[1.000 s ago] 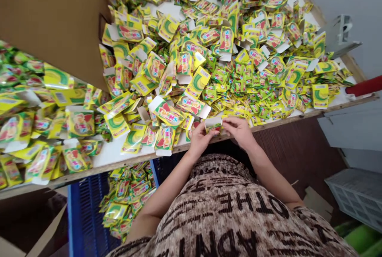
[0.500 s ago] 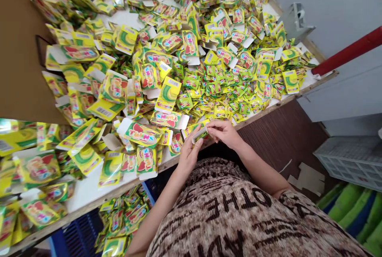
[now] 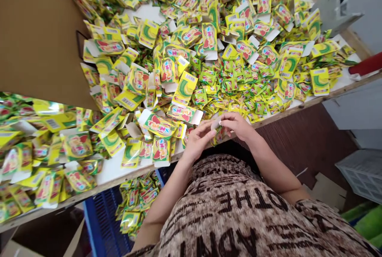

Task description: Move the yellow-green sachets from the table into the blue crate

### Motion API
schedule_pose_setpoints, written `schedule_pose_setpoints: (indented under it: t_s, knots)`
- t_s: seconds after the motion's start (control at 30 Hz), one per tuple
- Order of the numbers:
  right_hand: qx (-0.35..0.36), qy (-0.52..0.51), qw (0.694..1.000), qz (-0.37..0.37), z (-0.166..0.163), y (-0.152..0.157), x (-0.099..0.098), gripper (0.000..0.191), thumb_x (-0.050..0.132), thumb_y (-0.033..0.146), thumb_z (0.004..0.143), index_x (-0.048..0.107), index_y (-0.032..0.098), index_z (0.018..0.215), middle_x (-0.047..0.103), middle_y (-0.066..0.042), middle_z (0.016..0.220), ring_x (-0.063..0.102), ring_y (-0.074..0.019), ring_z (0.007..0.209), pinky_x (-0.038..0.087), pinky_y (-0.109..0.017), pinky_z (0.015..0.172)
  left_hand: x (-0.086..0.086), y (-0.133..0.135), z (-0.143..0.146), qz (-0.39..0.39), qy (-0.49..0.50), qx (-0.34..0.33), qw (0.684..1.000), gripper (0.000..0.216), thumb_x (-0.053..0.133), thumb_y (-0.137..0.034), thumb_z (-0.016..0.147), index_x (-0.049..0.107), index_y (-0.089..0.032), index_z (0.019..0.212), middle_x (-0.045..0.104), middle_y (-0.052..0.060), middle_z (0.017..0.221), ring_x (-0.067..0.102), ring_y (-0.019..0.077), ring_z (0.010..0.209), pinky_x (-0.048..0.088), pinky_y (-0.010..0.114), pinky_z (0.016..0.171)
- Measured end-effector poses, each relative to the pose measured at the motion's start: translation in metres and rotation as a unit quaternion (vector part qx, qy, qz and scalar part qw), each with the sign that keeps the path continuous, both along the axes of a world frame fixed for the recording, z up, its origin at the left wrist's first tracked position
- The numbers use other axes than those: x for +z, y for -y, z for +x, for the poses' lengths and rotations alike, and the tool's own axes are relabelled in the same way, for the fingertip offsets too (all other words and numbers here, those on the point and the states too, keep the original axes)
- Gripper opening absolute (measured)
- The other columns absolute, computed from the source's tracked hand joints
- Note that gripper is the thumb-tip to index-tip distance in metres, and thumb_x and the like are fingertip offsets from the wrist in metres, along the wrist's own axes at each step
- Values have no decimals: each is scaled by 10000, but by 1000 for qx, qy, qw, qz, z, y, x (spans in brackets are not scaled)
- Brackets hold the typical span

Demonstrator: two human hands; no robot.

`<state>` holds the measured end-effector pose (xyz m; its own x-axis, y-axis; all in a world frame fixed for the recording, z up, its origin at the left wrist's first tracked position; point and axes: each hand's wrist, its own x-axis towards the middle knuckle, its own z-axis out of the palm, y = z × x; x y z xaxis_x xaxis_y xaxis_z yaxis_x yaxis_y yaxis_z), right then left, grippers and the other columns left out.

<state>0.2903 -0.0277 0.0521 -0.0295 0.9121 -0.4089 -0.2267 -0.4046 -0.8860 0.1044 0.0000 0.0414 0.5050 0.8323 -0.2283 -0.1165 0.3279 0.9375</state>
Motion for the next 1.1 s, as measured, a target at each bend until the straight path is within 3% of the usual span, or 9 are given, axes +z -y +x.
schedule_pose_setpoints:
  t_s: [0.17,0.3,0.4,0.6,0.8,0.97,1.1]
  knots:
    - [-39,69,995,55,-13,-5,-3,213,645,263,751,781,203,904,678,8,759,478,-56,389,400,-201,352,-8,-10,0,-53,-29,117,991,262,815,-343,726,776,-192,937,769,46,902,702,171,816,575,325,827]
    - [-42,115,985,120,-19,-6,-9,250,695,392,824,806,243,992,710,-46,955,558,-70,491,500,-231,449,-16,-15,-2,61,-80,161,982,240,770,-347,789,786,-212,987,781,54,990,716,186,905,570,344,889]
    - [-61,110,986,113,-18,-9,-13,268,738,459,804,809,227,918,726,-53,913,578,-92,507,510,-242,455,-20,-15,-3,137,-119,149,972,223,744,-368,819,798,-223,979,782,67,1018,716,207,963,558,369,942]
    - [-91,91,988,81,-16,-12,-16,294,804,437,726,783,194,890,698,-2,724,580,-106,437,474,-241,412,-23,-12,11,45,-60,170,983,356,779,-374,786,755,-204,1097,771,66,1043,705,172,918,567,315,871]
    - [-93,73,990,83,-11,-13,-11,255,824,404,705,804,195,851,735,-21,736,606,-118,452,503,-249,432,-19,-18,15,66,-56,151,985,196,783,-364,783,783,-201,893,751,31,871,672,145,817,539,274,807]
    - [-59,80,991,88,-6,-16,-5,262,842,424,689,808,196,814,720,-30,699,616,-137,477,526,-276,461,-10,-22,6,166,-94,90,977,180,742,-346,836,799,-223,955,758,52,920,682,165,856,542,294,813]
    - [-44,160,971,171,-8,-8,-13,283,831,436,726,809,229,917,714,-43,857,615,-125,577,523,-270,515,-12,-18,-1,253,-114,101,955,181,706,-302,876,794,-238,1021,776,62,995,706,168,901,559,315,860]
